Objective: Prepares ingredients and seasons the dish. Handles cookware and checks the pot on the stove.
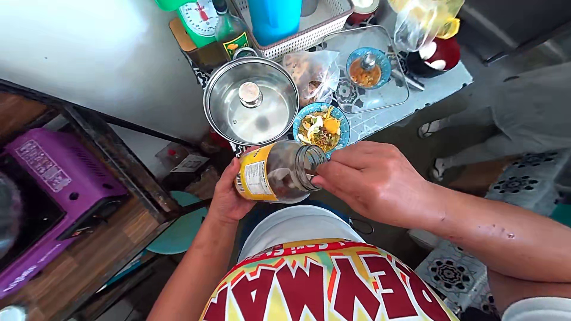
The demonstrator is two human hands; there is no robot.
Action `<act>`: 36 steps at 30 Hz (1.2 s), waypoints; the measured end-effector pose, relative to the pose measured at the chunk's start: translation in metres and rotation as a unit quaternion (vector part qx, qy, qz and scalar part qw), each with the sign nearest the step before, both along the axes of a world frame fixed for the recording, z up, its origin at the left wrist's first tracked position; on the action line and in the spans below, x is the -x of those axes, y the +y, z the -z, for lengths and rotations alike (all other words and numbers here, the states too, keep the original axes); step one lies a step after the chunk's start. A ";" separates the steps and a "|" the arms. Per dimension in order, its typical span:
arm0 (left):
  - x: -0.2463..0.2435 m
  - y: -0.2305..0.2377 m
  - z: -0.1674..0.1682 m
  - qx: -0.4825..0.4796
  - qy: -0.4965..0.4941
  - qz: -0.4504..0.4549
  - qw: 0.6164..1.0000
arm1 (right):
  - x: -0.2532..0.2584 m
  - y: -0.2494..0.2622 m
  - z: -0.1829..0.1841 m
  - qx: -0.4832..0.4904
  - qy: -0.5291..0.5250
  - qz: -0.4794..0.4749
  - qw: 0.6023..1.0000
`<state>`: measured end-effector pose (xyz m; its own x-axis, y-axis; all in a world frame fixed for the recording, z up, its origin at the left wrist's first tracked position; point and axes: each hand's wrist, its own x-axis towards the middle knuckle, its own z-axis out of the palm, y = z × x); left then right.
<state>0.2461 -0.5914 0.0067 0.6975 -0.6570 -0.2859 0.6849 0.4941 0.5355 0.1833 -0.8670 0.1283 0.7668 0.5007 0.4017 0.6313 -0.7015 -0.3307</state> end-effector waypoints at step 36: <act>0.002 0.046 0.025 -0.113 0.110 -0.065 0.985 | -0.005 -0.074 0.090 0.085 -0.018 0.297 0.951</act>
<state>0.2442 -0.5457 -0.0178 0.6761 -0.4695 -0.5678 0.7358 0.4704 0.4872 0.1878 -0.9412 0.0386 0.9218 0.0443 0.3850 0.1164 -0.9792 -0.1660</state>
